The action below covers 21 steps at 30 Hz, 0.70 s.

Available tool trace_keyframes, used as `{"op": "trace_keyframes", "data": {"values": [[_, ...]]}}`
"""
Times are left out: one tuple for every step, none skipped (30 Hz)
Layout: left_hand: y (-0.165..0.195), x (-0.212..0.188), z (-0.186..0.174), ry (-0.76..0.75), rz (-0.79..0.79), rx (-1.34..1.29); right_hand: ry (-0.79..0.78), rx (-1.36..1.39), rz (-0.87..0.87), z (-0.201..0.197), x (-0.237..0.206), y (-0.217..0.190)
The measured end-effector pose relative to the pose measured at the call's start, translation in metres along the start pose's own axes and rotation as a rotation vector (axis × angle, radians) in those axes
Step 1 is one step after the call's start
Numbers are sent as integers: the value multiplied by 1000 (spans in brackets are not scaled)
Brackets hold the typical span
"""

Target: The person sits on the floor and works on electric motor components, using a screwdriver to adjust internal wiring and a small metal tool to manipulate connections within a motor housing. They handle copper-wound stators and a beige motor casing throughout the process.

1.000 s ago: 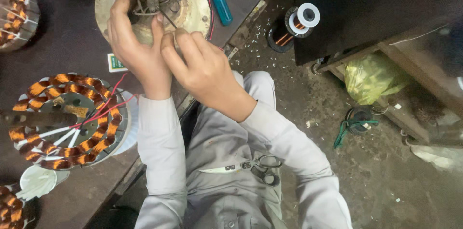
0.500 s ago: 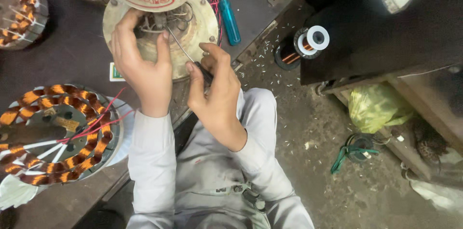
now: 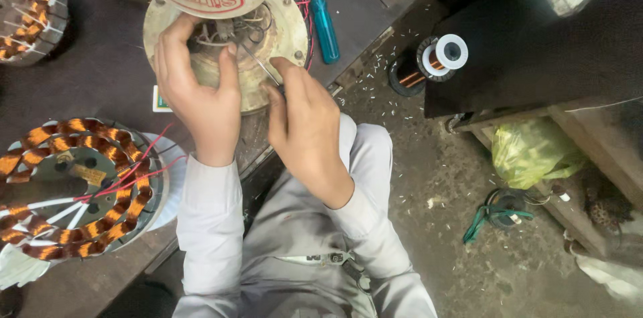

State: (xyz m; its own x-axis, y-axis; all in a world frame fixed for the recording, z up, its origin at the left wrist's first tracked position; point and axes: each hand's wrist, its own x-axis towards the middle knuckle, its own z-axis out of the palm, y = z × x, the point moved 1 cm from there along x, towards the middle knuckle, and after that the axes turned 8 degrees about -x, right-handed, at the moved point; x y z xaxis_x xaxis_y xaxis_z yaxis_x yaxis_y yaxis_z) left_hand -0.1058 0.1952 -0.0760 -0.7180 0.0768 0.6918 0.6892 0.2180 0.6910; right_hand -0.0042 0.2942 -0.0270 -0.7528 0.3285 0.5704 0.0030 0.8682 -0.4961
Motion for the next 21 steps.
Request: {"op": "trace_keyframes", "data": {"values": [[0, 0, 0, -1, -3, -2, 29, -33, -54, 0, 0, 2], [0, 1, 0, -2, 2, -7, 26, -68, -66, 2, -1, 5], [-1, 1, 0, -2, 6, -12, 25, -104, -79, 4, 0, 8], [-1, 1, -1, -3, 13, -17, 23, -140, -93, 6, -1, 11], [-1, 2, 0, 1, 15, -22, 20, -109, -51, 7, -2, 15], [-2, 3, 1, 4, 17, -27, 22, -77, -11, 8, -2, 20], [-2, 3, 1, 9, 15, -29, 25, -43, 27, 10, -1, 23], [-2, 3, 1, 13, 7, -29, 48, 18, 87, 12, 1, 27], [-1, 4, 2, 9, 7, -18, 65, 80, 147, 13, 3, 30], [-1, 4, 2, 8, 6, -7, 80, 141, 204, 15, 6, 34], [-1, 4, 3, 8, 6, 4, 102, 179, 106, 16, 13, 38], [-1, 4, 3, 10, 7, 7, 121, 216, 11, 18, 21, 43], [-1, 4, 3, 11, 10, 10, 139, 254, -85, 20, 29, 48], [-2, 5, 3, 13, 15, 13, 115, 248, -129, 23, 38, 53], [-2, 5, 4, 11, 23, 6, 89, 242, -171, 27, 45, 58], [-2, 5, 3, 8, 27, 2, 58, 239, -212, 30, 51, 61], [-2, 5, 3, 6, 29, 0, 45, 234, -216, 33, 55, 64], [-2, 4, 3, 5, 26, 0, 33, 229, -219, 36, 58, 67], [-2, 4, 3, 2, 21, 0, 20, 224, -220, 38, 61, 68], [-2, 3, 3, 2, 17, -1, -15, 220, -237, 40, 62, 70], [-2, 3, 3, 8, 15, 1, -44, 214, -257, 41, 65, 71]]}}
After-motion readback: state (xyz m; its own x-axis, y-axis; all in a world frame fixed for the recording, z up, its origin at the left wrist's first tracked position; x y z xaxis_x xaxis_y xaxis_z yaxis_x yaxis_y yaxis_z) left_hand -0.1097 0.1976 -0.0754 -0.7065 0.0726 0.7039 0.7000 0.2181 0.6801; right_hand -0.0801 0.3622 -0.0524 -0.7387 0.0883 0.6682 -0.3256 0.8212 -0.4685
